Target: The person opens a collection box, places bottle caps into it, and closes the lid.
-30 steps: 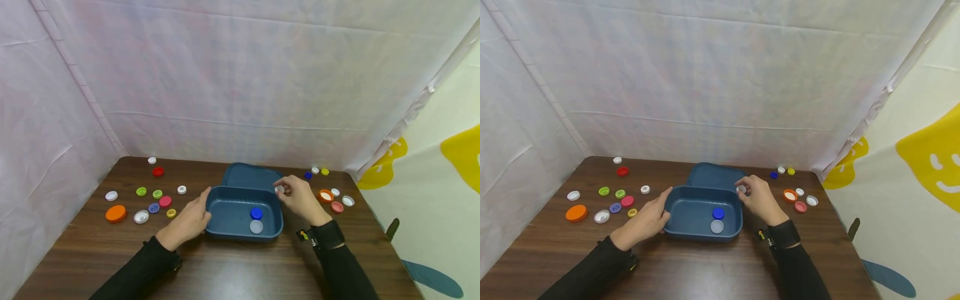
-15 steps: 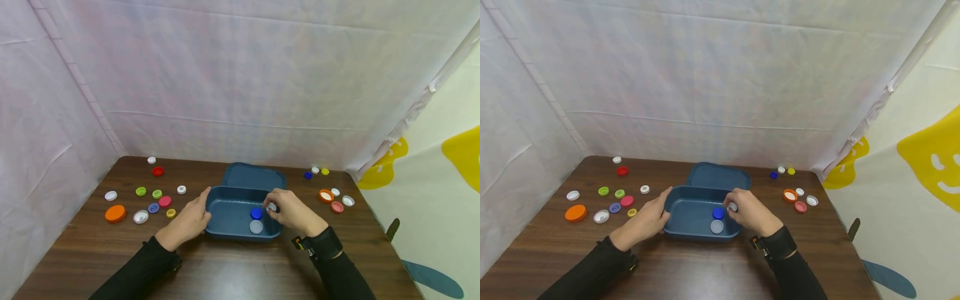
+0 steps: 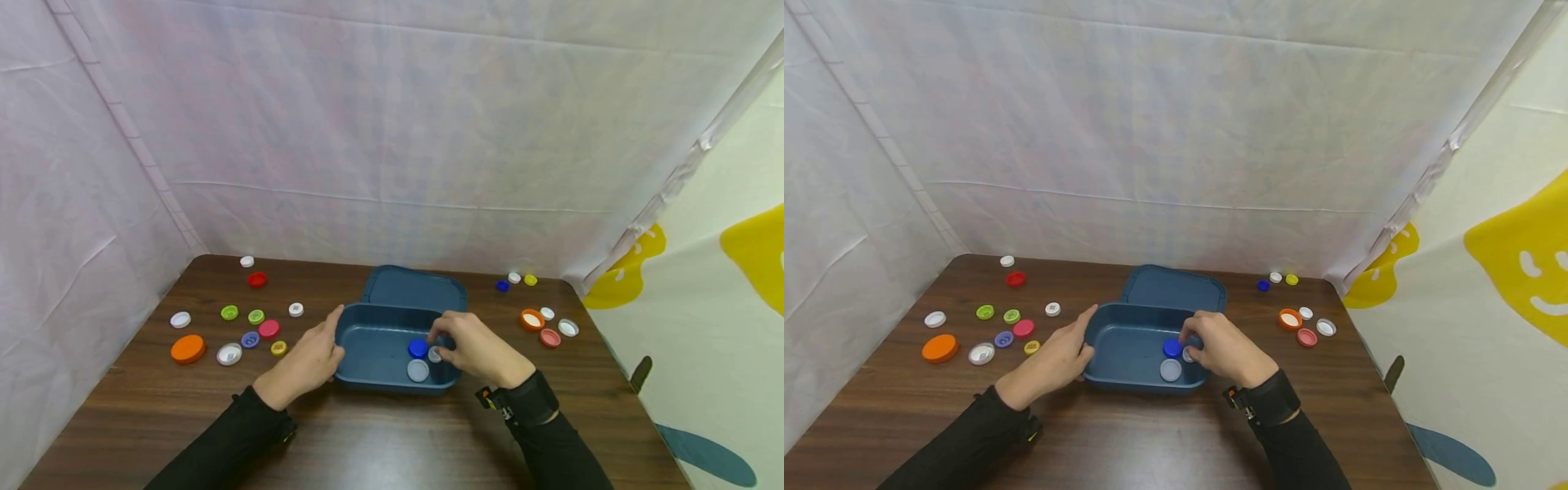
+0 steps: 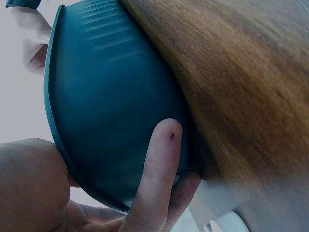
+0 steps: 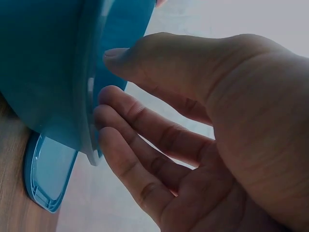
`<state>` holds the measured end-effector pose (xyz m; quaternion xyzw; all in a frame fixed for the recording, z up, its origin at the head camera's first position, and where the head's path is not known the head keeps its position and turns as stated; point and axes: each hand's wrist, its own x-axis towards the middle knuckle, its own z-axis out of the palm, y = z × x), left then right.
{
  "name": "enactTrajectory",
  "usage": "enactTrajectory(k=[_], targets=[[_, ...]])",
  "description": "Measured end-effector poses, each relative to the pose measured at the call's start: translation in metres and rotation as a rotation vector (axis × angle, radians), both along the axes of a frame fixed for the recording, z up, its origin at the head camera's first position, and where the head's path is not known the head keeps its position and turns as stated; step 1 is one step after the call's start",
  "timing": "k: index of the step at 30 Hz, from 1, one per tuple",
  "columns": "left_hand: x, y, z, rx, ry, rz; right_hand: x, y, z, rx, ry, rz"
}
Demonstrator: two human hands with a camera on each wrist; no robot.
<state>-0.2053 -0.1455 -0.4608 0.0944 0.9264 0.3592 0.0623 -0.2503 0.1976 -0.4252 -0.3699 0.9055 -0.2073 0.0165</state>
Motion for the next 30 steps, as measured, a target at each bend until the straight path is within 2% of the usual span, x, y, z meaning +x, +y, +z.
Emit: enactTrajectory(k=[4, 10, 21, 30], targets=[[0.001, -0.001, 0.000, 0.006, 0.015, -0.002, -0.001, -0.001, 0.001, -0.005, 0.015, 0.007], [0.001, 0.000, 0.000, 0.016, -0.003, -0.006, -0.003, 0.001, 0.001, -0.016, 0.060, 0.001], [0.000, -0.001, 0.001, 0.004, 0.014, -0.006, -0.011, 0.005, 0.001, -0.036, 0.109, -0.059], [-0.001, -0.001, -0.002, 0.022, -0.024, 0.007, -0.022, 0.012, -0.005, -0.117, 0.119, -0.140]])
